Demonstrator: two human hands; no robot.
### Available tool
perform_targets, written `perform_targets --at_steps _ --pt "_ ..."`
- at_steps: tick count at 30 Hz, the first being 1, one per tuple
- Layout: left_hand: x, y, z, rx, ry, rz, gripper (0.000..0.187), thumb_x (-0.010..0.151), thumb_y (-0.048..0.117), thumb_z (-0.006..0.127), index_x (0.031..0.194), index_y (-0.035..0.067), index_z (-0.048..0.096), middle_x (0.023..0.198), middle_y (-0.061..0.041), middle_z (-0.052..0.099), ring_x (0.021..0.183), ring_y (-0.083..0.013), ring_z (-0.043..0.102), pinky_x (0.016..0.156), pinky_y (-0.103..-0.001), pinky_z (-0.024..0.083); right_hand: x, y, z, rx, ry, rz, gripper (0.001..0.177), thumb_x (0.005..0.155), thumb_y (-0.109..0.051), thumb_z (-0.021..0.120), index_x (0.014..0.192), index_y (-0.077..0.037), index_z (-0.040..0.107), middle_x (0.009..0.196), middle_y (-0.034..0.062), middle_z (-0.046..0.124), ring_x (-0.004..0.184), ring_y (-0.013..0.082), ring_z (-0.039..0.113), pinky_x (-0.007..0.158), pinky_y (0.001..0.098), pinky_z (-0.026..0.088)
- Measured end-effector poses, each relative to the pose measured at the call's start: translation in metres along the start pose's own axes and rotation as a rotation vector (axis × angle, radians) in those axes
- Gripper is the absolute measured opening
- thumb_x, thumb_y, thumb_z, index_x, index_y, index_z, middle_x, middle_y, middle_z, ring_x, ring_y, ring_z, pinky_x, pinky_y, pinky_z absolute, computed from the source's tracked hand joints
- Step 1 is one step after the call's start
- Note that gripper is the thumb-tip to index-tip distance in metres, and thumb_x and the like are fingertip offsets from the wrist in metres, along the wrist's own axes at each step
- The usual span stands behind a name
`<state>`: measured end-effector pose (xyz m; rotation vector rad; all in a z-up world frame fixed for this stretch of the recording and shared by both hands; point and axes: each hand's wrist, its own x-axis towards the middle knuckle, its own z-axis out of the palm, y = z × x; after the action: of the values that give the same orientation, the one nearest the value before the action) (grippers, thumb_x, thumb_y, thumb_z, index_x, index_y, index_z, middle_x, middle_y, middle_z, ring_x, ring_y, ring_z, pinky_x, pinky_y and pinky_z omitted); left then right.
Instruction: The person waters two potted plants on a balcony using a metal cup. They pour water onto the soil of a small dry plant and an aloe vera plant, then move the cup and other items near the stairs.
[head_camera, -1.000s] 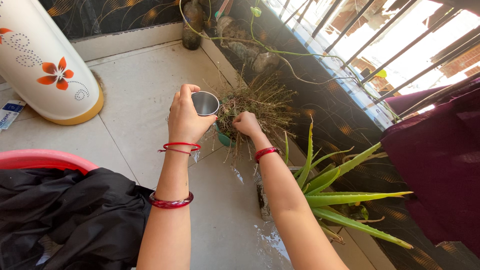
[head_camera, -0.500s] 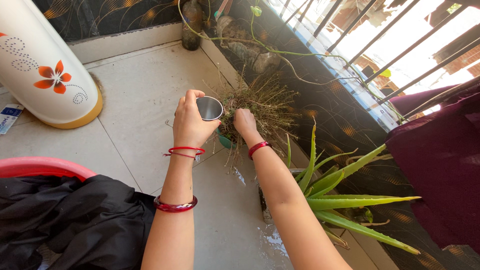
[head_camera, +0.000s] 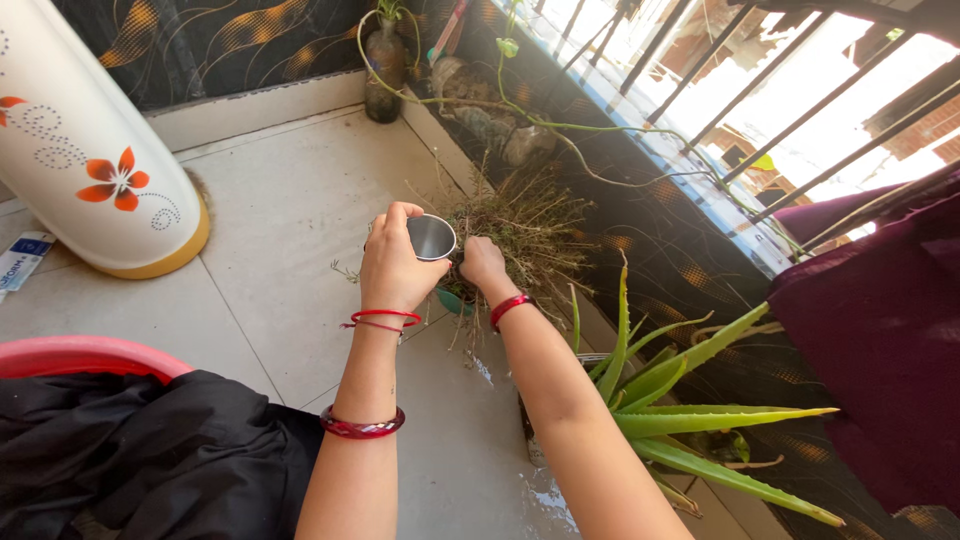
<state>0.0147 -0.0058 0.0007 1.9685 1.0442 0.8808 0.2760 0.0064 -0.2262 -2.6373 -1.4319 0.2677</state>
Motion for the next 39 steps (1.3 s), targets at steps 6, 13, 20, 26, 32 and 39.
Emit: perform_targets --at_steps 6,13,20,26,32,39 --pt "-0.005 0.009 -0.001 0.01 -0.009 0.013 0.067 0.06 0.016 0.093 0.116 0.013 0.057 0.113 -0.011 0.064 0.107 -0.0328 0.065 0.087 -0.044 0.054 0.011 0.0 -0.125 0.46 0.022 0.091 0.015 0.075 -0.014 0.081 0.083 -0.003 0.076 0.082 0.0147 0.076 0.073 0.0274 0.079 0.073 0.0375 0.065" --pt "-0.007 0.017 -0.02 -0.002 0.092 0.106 0.067 0.06 0.015 0.094 0.115 0.012 0.056 0.11 -0.012 0.063 0.103 -0.0343 0.065 0.086 -0.045 0.054 -0.098 -0.014 -0.234 0.564 -0.033 -0.193 0.014 0.071 -0.006 0.08 0.085 -0.004 0.08 0.078 0.0062 0.078 0.072 0.0129 0.076 0.069 0.0274 0.063" --pt "-0.019 0.037 -0.043 0.069 0.16 0.172 0.069 0.061 0.015 0.094 0.118 0.012 0.056 0.111 -0.013 0.063 0.103 -0.036 0.064 0.086 -0.047 0.053 -0.159 -0.086 -0.079 0.214 -0.28 -0.4 0.037 0.087 -0.041 0.08 0.085 -0.004 0.082 0.077 0.0161 0.074 0.073 0.031 0.071 0.071 0.0394 0.054" --pt "-0.032 0.046 -0.06 0.108 0.186 0.219 0.069 0.063 0.015 0.095 0.119 0.011 0.056 0.113 -0.013 0.063 0.104 -0.0366 0.064 0.087 -0.047 0.053 -0.189 -0.119 0.002 0.321 0.067 -0.449 0.025 0.074 0.001 0.064 0.093 -0.006 0.08 0.092 0.0207 0.075 0.091 0.0377 0.073 0.078 0.0442 0.059" --pt "-0.04 0.056 -0.063 0.118 0.141 0.222 0.07 0.061 0.015 0.095 0.119 0.011 0.056 0.115 -0.013 0.063 0.104 -0.0356 0.064 0.086 -0.047 0.053 -0.248 -0.123 -0.04 0.324 0.015 -0.375 0.024 0.071 -0.009 0.075 0.095 -0.007 0.075 0.118 0.0259 0.068 0.116 0.0425 0.064 0.093 0.0489 0.054" --pt "-0.04 0.06 -0.052 0.141 0.1 0.248 0.07 0.061 0.016 0.095 0.119 0.011 0.056 0.114 -0.013 0.063 0.104 -0.0357 0.064 0.084 -0.047 0.053 -0.247 -0.059 -0.047 0.666 0.382 -0.226 0.041 0.071 -0.014 0.081 0.108 -0.008 0.067 0.128 0.0181 0.058 0.122 0.0359 0.055 0.104 0.0462 0.048"
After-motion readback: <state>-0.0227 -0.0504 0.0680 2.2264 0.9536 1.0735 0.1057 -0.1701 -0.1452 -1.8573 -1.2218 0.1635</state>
